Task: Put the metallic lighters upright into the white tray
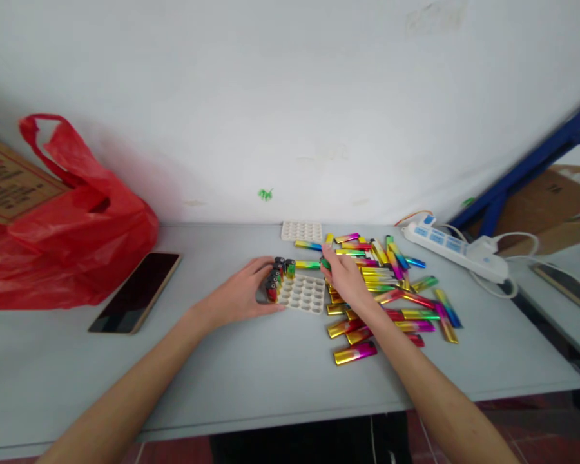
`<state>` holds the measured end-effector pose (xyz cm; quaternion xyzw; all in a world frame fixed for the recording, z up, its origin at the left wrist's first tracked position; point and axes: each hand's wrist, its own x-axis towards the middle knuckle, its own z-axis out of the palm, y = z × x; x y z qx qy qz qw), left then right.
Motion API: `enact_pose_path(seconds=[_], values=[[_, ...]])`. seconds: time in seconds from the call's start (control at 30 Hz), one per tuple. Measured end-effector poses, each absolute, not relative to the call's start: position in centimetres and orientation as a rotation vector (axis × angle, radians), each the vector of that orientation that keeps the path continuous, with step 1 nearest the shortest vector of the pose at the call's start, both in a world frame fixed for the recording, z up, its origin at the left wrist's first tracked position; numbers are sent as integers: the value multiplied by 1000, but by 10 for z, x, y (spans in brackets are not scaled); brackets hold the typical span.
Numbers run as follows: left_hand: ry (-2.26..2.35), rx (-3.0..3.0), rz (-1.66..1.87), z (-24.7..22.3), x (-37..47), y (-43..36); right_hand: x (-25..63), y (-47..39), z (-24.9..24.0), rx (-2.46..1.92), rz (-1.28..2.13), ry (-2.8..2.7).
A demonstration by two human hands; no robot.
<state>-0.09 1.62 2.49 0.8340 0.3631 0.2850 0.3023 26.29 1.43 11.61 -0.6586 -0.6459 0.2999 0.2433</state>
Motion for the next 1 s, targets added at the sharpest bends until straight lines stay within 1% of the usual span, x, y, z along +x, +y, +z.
enact_pose_path(seconds=[0.1,0.27,0.47,0.6,0.8,1.0], values=[[967,2213,734,22,-1,17,262,13,116,-1872,952,-1660],[984,2218,742,22,-1,16,259,12,117,-1846,914,-1626],[972,2199,764,24,0,17,256,10,121,-1823,969,-1563],[977,2216,763,23,-1,18,258,12,121,-1825,940,-1586],[983,2236,764,21,0,17,263,15,117,-1861,793,-1688],[1015,2208,763,22,4,15,261,9,122,-1649,947,-1810]])
